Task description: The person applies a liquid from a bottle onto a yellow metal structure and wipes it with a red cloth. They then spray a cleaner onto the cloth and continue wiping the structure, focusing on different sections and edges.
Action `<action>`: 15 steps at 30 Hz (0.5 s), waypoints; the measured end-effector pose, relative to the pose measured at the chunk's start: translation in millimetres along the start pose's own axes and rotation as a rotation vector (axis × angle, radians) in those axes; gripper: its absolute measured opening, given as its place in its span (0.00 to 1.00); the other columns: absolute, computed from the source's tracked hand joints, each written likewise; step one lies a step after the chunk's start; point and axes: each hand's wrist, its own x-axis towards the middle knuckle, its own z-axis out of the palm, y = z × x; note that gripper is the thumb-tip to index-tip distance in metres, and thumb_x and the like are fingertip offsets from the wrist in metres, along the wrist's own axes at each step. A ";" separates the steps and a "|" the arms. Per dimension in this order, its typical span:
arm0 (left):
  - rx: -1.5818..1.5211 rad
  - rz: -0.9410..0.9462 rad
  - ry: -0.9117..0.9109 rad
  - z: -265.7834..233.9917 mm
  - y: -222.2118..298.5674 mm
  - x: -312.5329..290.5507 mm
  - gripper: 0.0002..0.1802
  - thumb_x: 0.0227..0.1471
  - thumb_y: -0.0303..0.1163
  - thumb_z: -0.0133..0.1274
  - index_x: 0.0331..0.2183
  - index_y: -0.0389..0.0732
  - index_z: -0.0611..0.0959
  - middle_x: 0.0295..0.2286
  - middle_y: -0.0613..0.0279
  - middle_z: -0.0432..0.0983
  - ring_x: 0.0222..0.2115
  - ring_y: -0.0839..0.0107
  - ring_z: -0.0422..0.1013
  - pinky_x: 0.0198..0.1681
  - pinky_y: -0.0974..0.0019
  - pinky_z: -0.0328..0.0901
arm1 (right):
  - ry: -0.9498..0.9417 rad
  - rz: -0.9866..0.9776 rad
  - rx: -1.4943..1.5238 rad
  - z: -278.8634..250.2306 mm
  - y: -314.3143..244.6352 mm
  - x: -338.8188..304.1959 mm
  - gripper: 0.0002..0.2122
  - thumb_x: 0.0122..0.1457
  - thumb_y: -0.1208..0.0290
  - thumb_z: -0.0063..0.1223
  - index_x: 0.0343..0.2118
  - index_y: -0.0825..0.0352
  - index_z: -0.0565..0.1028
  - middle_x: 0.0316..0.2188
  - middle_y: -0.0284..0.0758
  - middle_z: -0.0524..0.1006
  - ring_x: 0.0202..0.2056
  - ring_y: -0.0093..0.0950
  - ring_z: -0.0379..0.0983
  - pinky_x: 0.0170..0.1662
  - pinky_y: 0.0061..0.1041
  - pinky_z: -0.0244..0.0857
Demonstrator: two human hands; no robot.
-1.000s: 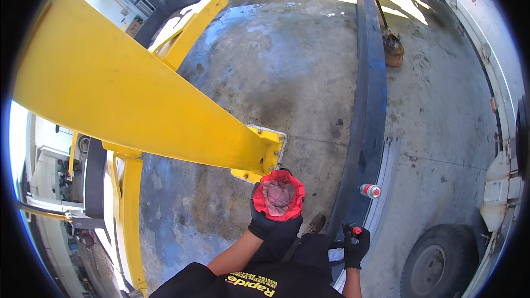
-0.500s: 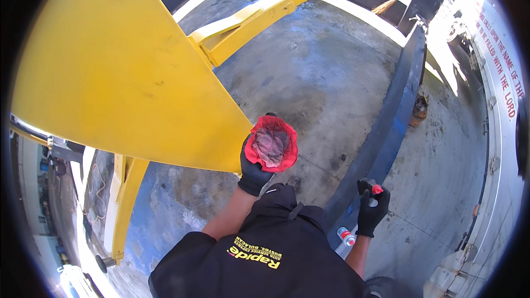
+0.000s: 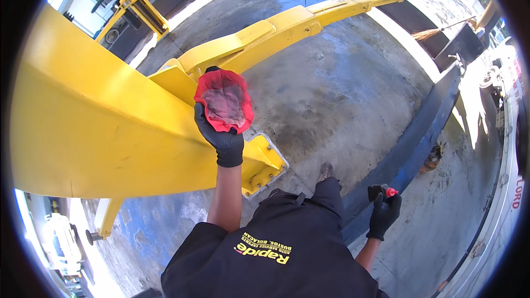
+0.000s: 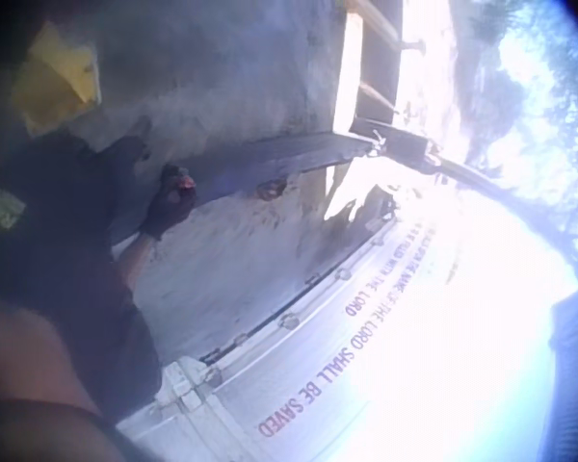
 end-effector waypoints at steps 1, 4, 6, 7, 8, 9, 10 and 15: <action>0.031 0.080 0.005 8.0 3.6 -5.2 0.32 0.78 0.51 0.41 0.68 0.37 0.74 0.66 0.51 0.71 0.68 0.54 0.68 0.74 0.47 0.60 | -0.029 -0.070 0.009 1.4 13.1 18.6 0.15 0.61 0.72 0.70 0.49 0.67 0.80 0.39 0.35 0.81 0.41 0.30 0.79 0.49 0.32 0.74; 0.561 0.574 0.114 29.4 16.8 -15.2 0.38 0.77 0.58 0.38 0.65 0.33 0.76 0.63 0.50 0.75 0.65 0.53 0.70 0.71 0.49 0.63 | -0.137 -0.239 0.037 19.5 27.8 67.7 0.15 0.61 0.73 0.69 0.50 0.67 0.80 0.41 0.36 0.81 0.41 0.32 0.79 0.49 0.32 0.74; 0.661 0.802 0.212 -6.9 18.0 -14.2 0.38 0.79 0.58 0.35 0.63 0.31 0.74 0.61 0.50 0.74 0.64 0.56 0.70 0.73 0.49 0.60 | -0.185 -0.333 0.033 32.7 30.6 88.4 0.15 0.61 0.75 0.68 0.50 0.67 0.79 0.42 0.37 0.81 0.41 0.32 0.80 0.49 0.33 0.74; 0.677 0.967 0.165 7.0 12.7 28.9 0.35 0.80 0.55 0.35 0.64 0.32 0.74 0.59 0.49 0.74 0.62 0.58 0.69 0.73 0.51 0.57 | -0.188 -0.420 0.129 61.8 3.9 130.6 0.16 0.60 0.76 0.68 0.50 0.67 0.79 0.44 0.37 0.81 0.41 0.32 0.80 0.50 0.33 0.75; 0.837 0.956 0.230 13.7 1.6 35.5 0.33 0.80 0.53 0.35 0.64 0.33 0.74 0.57 0.49 0.75 0.61 0.58 0.70 0.72 0.51 0.57 | -0.209 -0.503 0.193 74.2 -10.1 161.6 0.16 0.59 0.78 0.68 0.50 0.68 0.79 0.46 0.38 0.82 0.42 0.32 0.81 0.50 0.32 0.75; 1.021 0.967 0.231 3.0 -1.3 37.4 0.32 0.80 0.51 0.36 0.63 0.33 0.75 0.55 0.49 0.77 0.60 0.57 0.71 0.71 0.50 0.58 | -0.234 -0.544 0.225 90.9 -18.3 176.3 0.17 0.58 0.80 0.68 0.50 0.67 0.79 0.47 0.38 0.82 0.42 0.31 0.81 0.49 0.32 0.76; 1.200 0.973 0.241 -12.7 -8.5 38.0 0.30 0.80 0.49 0.36 0.63 0.33 0.76 0.53 0.49 0.79 0.58 0.56 0.71 0.69 0.49 0.59 | -0.255 -0.587 0.245 103.7 -24.6 184.7 0.17 0.57 0.81 0.68 0.50 0.67 0.79 0.49 0.38 0.83 0.43 0.31 0.82 0.49 0.31 0.76; 1.965 0.901 -0.008 -165.5 -35.8 99.0 0.26 0.77 0.45 0.42 0.54 0.33 0.83 0.47 0.47 0.84 0.53 0.46 0.76 0.66 0.44 0.63 | -0.327 -0.698 0.454 193.1 -72.2 206.1 0.18 0.56 0.81 0.69 0.50 0.68 0.79 0.50 0.40 0.83 0.45 0.32 0.83 0.50 0.30 0.77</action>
